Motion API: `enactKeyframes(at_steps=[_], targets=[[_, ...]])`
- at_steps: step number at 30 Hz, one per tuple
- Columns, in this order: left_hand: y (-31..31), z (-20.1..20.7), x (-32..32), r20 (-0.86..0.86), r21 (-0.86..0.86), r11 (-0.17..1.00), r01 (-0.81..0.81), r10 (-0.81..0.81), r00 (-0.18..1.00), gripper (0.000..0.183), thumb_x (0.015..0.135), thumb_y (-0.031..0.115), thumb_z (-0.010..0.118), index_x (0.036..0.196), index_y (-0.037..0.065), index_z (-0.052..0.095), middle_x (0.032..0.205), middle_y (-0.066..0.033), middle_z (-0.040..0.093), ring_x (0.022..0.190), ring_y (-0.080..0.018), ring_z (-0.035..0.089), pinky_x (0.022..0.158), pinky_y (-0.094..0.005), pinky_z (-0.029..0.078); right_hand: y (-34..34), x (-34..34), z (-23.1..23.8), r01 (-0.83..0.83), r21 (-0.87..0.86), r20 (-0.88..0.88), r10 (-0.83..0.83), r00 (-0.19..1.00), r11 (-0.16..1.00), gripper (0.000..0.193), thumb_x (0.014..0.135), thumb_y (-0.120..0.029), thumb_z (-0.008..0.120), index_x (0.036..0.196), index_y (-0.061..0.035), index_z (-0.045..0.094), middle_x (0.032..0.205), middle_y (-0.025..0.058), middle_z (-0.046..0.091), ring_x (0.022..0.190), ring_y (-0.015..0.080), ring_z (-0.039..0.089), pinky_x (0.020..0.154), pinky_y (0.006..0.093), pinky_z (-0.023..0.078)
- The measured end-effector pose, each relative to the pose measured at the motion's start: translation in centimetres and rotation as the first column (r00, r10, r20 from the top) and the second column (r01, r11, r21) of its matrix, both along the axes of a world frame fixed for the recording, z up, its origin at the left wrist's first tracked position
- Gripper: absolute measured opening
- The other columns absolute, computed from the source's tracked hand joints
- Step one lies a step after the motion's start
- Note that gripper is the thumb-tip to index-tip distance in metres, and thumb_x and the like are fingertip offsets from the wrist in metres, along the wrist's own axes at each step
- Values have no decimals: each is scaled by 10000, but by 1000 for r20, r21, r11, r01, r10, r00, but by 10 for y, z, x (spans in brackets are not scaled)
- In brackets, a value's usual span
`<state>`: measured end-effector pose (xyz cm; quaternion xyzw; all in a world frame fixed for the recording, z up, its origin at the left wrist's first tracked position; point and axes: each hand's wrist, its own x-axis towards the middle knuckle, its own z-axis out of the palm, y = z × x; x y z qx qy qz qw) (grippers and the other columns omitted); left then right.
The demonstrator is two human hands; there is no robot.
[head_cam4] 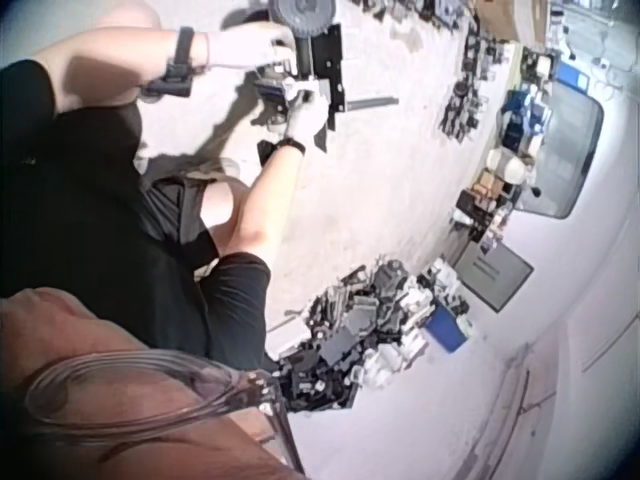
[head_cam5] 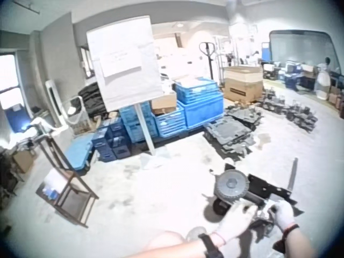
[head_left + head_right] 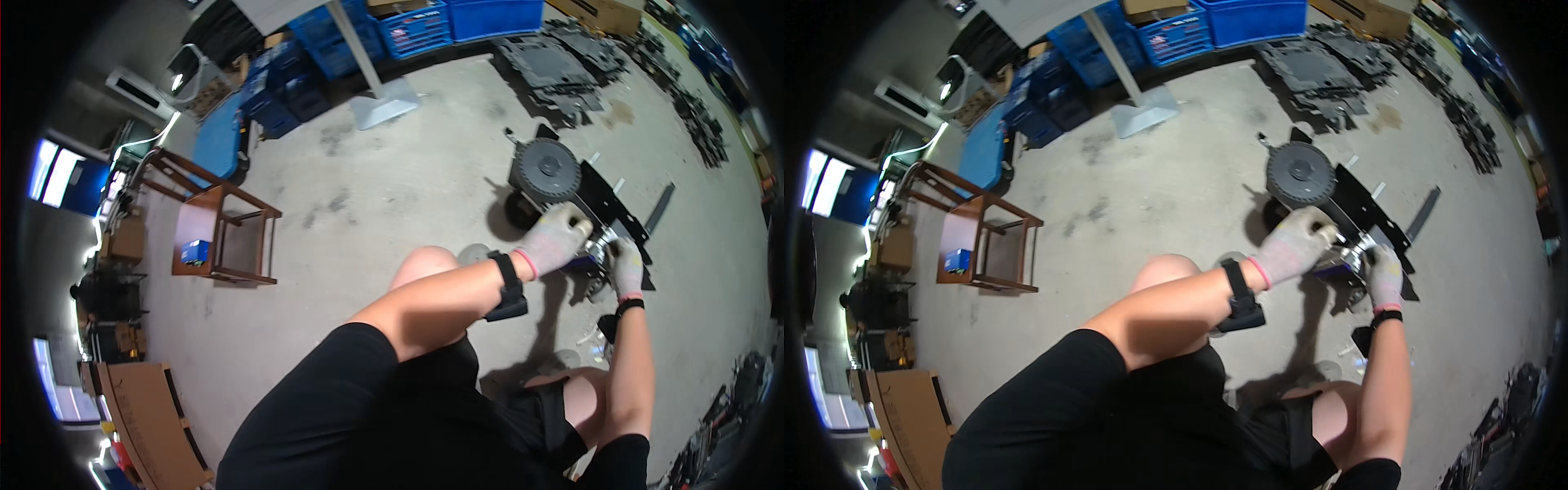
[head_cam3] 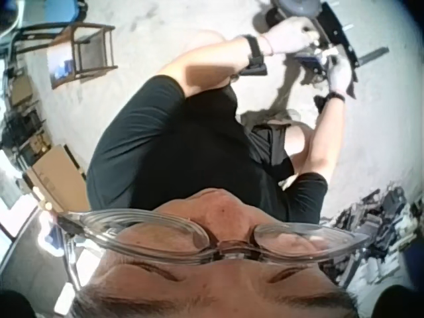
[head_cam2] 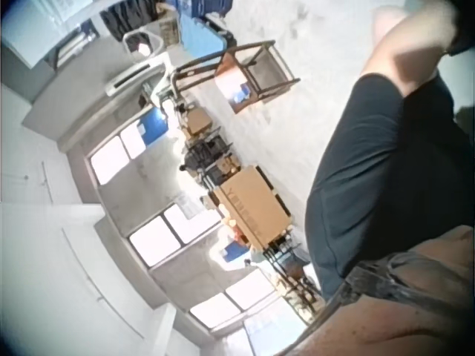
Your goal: Assembling or repairing a mechanical assembly by securing components with a screwdriver.
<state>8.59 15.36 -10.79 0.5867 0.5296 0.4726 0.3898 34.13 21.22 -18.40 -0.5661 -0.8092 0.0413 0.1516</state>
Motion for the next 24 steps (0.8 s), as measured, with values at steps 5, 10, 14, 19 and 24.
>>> enactKeyframes(at_steps=[5, 10, 14, 19, 24], targets=[[-3, -2, 2, 60, -67, 996, 55, -51, 997, 277, 913, 216, 595, 992, -44, 651, 1000, -228, 656, 977, -345, 638, 907, -405, 488, -9, -3, -6, -38, 85, -6, 39, 999, 996, 100, 840, -102, 662, 832, -5, 637, 892, 178, 613, 899, 389, 585, 773, 456, 485], [-5, 4, -2, 49, -99, 992, 76, -71, 996, 294, 924, 220, 578, 994, -55, 653, 992, -225, 667, 977, -339, 647, 895, -402, 494, -9, -9, -5, -10, 66, 26, 9, 1000, 998, 74, 793, -66, 679, 829, -9, 649, 896, 162, 623, 906, 373, 585, 790, 452, 487], [-7, 9, -2, 72, -123, 985, 119, -111, 991, 297, 933, 231, 562, 1000, -44, 654, 984, -218, 667, 964, -328, 649, 879, -400, 494, -10, -12, -6, -59, 65, 62, 55, 997, 996, 77, 813, -49, 640, 872, 1, 643, 943, 186, 600, 930, 390, 565, 810, 466, 469], [-7, 8, 1, 89, -129, 983, 127, -116, 989, 289, 934, 221, 559, 1013, -43, 645, 979, -209, 666, 955, -319, 652, 870, -397, 493, -27, -35, -5, 35, 54, 170, -44, 985, 998, 202, 893, -177, 626, 1013, -15, 636, 1059, 201, 595, 1008, 385, 563, 838, 475, 471], [-8, 10, -1, 67, -176, 973, 151, -142, 988, 315, 939, 231, 542, 1044, -49, 640, 1037, -216, 659, 1016, -335, 644, 909, -402, 490, -48, -66, -9, 133, -95, 260, -104, 960, 987, 717, 798, -329, 749, 1403, -75, 459, 1422, 162, 438, 1361, 353, 364, 1062, 572, 305]])
